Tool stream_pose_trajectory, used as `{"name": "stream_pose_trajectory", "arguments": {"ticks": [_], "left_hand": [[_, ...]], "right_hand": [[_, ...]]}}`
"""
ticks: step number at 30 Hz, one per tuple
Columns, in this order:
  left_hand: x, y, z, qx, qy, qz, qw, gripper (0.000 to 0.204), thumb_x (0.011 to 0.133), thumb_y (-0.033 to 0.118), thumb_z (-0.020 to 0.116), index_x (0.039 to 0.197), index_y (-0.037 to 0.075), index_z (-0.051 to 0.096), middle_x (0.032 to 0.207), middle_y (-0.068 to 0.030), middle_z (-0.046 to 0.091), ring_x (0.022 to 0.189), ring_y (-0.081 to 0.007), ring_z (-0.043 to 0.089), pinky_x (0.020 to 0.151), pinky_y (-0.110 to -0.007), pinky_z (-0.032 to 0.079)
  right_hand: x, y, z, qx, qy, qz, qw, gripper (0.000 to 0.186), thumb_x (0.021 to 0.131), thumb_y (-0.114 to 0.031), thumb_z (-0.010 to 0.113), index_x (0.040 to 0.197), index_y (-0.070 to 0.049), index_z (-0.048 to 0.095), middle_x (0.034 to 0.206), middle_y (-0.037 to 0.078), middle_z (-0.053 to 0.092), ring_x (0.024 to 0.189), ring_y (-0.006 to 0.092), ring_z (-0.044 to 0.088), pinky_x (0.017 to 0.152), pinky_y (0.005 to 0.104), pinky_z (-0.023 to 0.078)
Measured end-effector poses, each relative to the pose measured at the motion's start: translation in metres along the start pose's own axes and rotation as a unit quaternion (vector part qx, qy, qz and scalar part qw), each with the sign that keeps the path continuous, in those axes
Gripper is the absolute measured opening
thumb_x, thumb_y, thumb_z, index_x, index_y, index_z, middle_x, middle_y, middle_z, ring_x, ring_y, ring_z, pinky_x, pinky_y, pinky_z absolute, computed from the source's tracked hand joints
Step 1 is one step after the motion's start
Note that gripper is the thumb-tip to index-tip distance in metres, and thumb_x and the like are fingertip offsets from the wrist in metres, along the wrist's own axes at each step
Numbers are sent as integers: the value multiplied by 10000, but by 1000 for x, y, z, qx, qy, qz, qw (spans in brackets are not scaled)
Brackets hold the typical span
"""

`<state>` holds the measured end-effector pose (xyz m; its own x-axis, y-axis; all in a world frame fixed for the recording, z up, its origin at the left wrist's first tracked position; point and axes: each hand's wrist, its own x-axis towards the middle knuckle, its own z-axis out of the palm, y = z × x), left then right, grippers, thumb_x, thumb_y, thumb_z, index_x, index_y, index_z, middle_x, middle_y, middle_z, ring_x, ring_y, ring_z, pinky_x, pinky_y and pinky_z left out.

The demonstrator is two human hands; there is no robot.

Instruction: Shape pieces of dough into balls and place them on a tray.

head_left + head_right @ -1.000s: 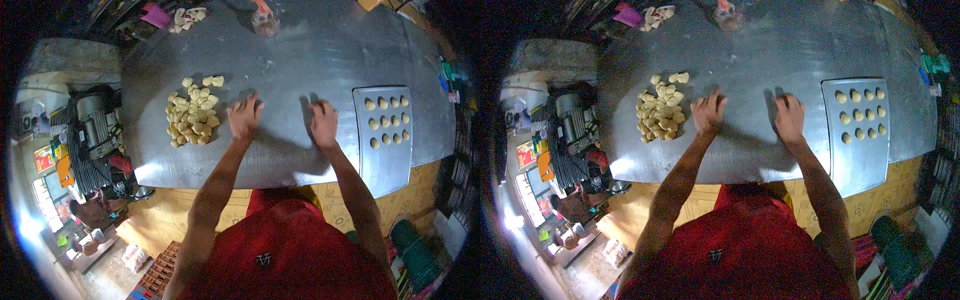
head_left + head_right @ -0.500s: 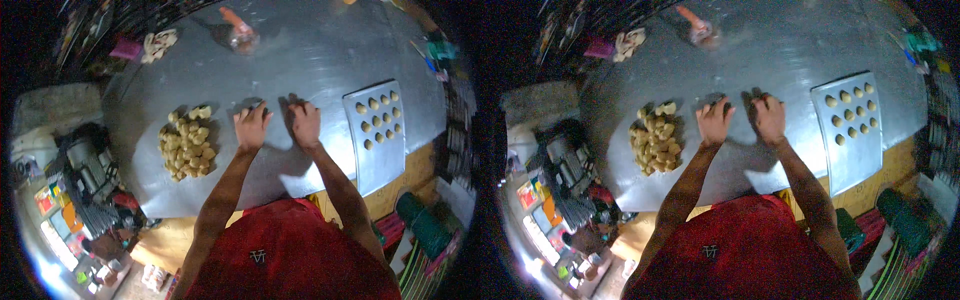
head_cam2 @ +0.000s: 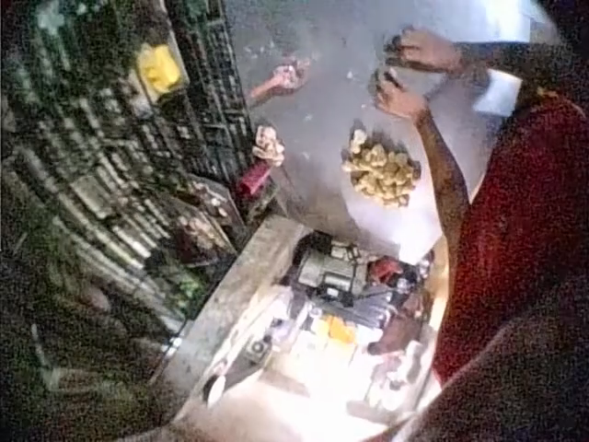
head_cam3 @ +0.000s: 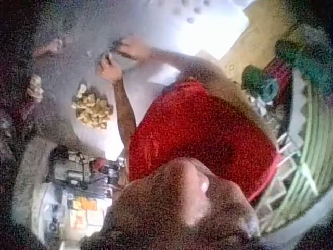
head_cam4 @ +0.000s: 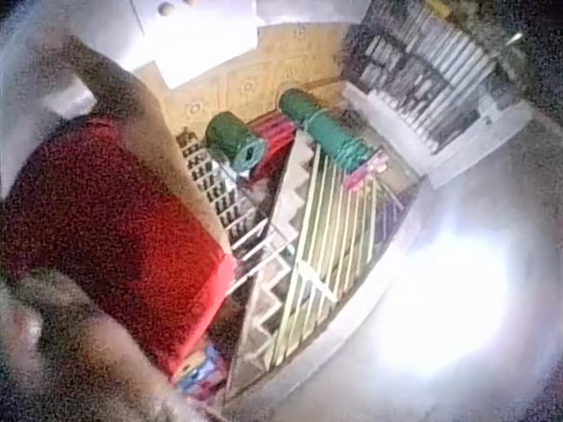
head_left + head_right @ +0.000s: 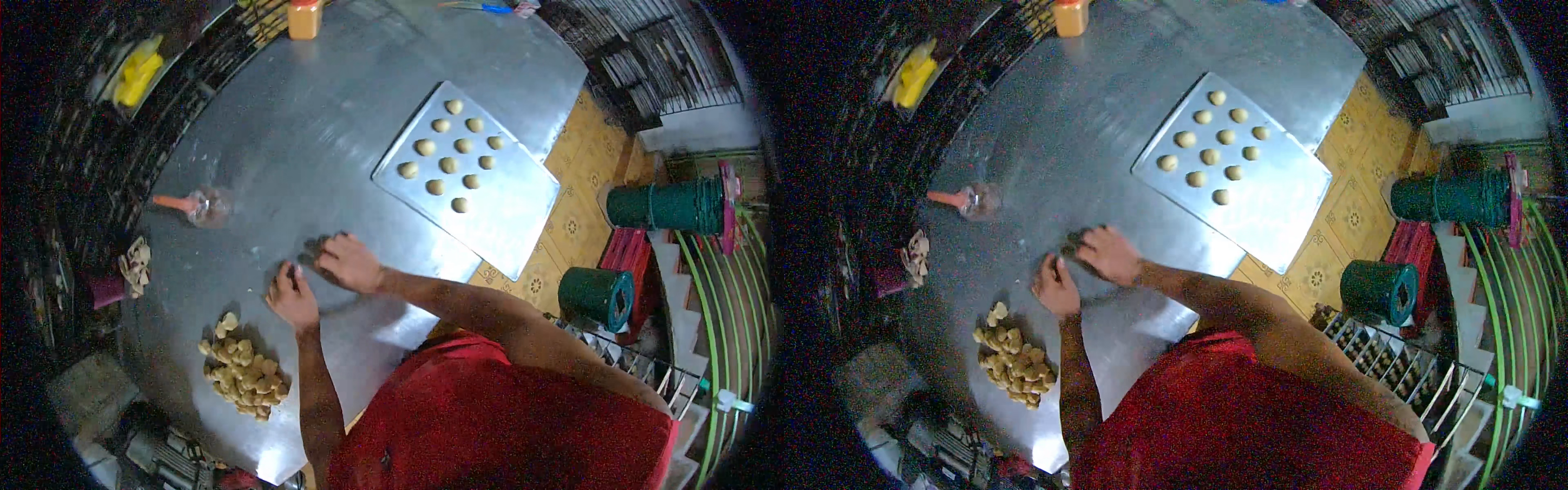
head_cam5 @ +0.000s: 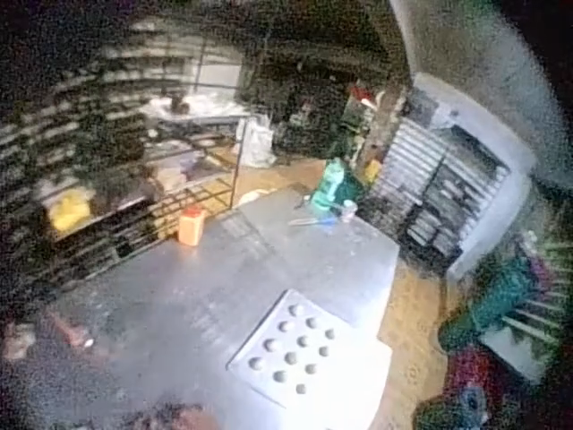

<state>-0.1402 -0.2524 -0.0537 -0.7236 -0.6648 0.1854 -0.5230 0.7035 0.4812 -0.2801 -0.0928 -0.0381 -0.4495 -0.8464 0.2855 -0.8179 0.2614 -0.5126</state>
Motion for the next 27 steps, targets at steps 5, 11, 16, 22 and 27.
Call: {"name": "stream_pose_trajectory", "arguments": {"ticks": [5, 11, 16, 22, 27], "left_hand": [[-65, -5, -36, -69, -7, 109, 992, 221, 975, 152, 683, 1163, 50, 743, 1108, -176, 740, 1005, -386, 654, 901, -505, 486], [-91, 66, -27, -174, 14, -124, 977, 263, 976, 76, 687, 1233, 34, 727, 1165, -149, 743, 984, -274, 714, 839, -392, 571], [-89, 266, 43, -284, -178, -86, 938, 330, 998, 187, 741, 1277, 13, 707, 1203, -157, 745, 1074, -254, 732, 920, -376, 583], [-71, 393, 94, -150, -258, 96, 949, 371, 962, 191, 774, 1252, -16, 670, 1215, -218, 721, 1157, -387, 680, 993, -479, 537], [-96, 359, 69, -194, -211, 93, 954, 634, 903, 256, 841, 1418, -21, 596, 1323, -256, 662, 1247, -433, 621, 1081, -490, 487]], "right_hand": [[-54, 0, -41, 130, 23, -60, 989, 322, 833, -44, 746, 1147, -103, 704, 1239, 76, 656, 1175, 344, 601, 1003, 488, 493], [-107, 39, -118, 280, 3, 131, 951, 241, 965, -102, 702, 1188, -15, 716, 1193, 172, 706, 1068, 347, 696, 925, 444, 576], [-170, 116, -231, 162, 46, 211, 963, 213, 1035, -118, 657, 1190, 22, 698, 1029, 182, 698, 878, 293, 695, 813, 414, 570], [-177, 188, -278, 18, -52, 152, 987, 265, 945, -137, 678, 1141, 42, 670, 1145, 214, 686, 1101, 395, 657, 928, 496, 546], [-184, 151, -275, 1, 112, 170, 979, 328, 984, -164, 665, 1264, 6, 672, 1186, 233, 654, 1097, 438, 636, 955, 505, 539]]}}
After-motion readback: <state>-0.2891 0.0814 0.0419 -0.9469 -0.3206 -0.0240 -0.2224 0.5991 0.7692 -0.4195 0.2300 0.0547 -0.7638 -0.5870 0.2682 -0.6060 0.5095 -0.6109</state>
